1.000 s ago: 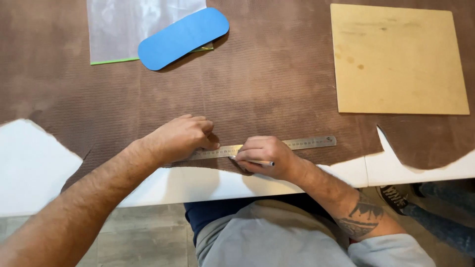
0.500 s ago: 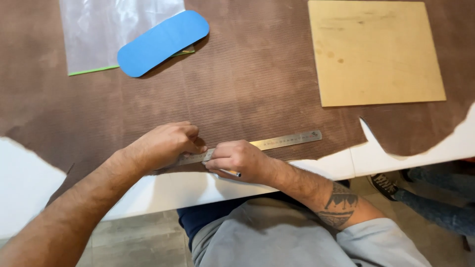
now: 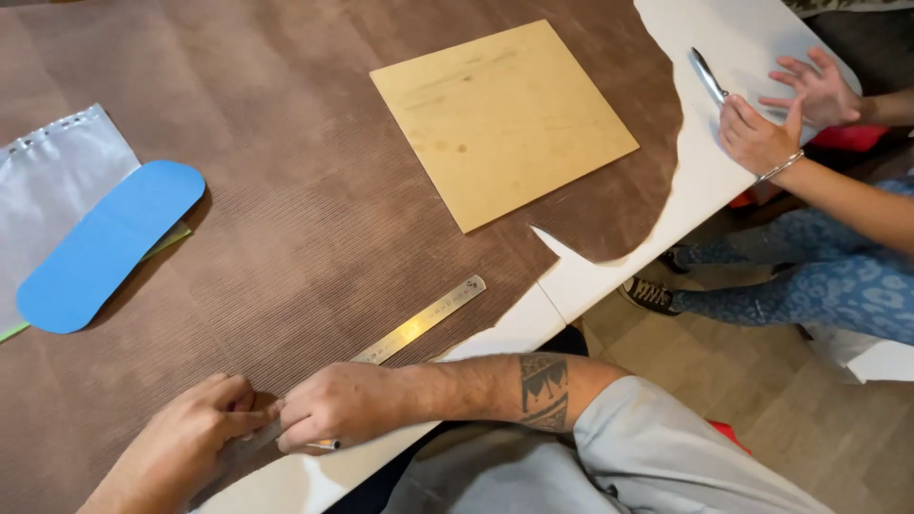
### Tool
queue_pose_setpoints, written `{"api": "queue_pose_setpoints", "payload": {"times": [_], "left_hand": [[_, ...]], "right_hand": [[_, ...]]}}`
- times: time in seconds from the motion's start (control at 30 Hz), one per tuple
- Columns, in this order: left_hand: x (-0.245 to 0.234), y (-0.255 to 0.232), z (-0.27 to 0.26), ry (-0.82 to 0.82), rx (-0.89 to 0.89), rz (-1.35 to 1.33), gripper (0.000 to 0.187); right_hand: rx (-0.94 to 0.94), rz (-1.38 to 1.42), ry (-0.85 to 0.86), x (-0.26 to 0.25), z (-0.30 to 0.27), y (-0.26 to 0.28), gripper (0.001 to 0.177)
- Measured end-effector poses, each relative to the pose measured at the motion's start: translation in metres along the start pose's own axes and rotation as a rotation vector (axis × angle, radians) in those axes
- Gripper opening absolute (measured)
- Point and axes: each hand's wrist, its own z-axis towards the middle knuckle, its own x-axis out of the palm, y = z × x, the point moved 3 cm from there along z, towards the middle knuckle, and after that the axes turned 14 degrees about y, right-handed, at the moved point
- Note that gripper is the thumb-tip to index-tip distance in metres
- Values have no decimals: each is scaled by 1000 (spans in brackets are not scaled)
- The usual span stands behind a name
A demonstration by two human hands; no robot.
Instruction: Tracing a pattern onto a leather hide using a template and pencil, then cutting the shape out with scissors.
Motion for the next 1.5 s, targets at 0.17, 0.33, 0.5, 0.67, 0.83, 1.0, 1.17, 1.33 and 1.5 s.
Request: {"api": "queue_pose_setpoints", "payload": {"times": [0.17, 0.33, 0.5, 0.67, 0.83, 1.0, 1.17, 1.33, 1.5], "left_hand": [[-6, -17, -4, -53, -111, 22, 23], [-20, -26, 3, -133, -60, 40, 11], [-21, -32, -4, -81, -186, 169, 19], [-10, -13, -8, -107, -277, 256, 27], [1, -17, -12, -94, -233, 264, 17], [-3, -21, -21, -15, -252, 353, 12], [-15, -21, -24, 33, -297, 215, 14], [-10, -9, -24, 22, -292, 95, 25], [-36, -36, -38, 110, -371, 128, 48]], "right_hand": [[-8, 47, 35, -8, -1, 1, 8], [-26, 71, 63, -12, 0, -3, 8], [-43, 156, -21, -23, 0, -8, 17], [-88, 146, 7, -34, 20, 7, 22], [-81, 102, -1, -41, 21, 9, 21], [-73, 21, 18, -50, 21, 13, 18], [-101, 70, 32, -47, 28, 13, 18], [-114, 95, 37, -47, 32, 16, 15], [-21, 339, -183, -66, 11, 14, 8]]}}
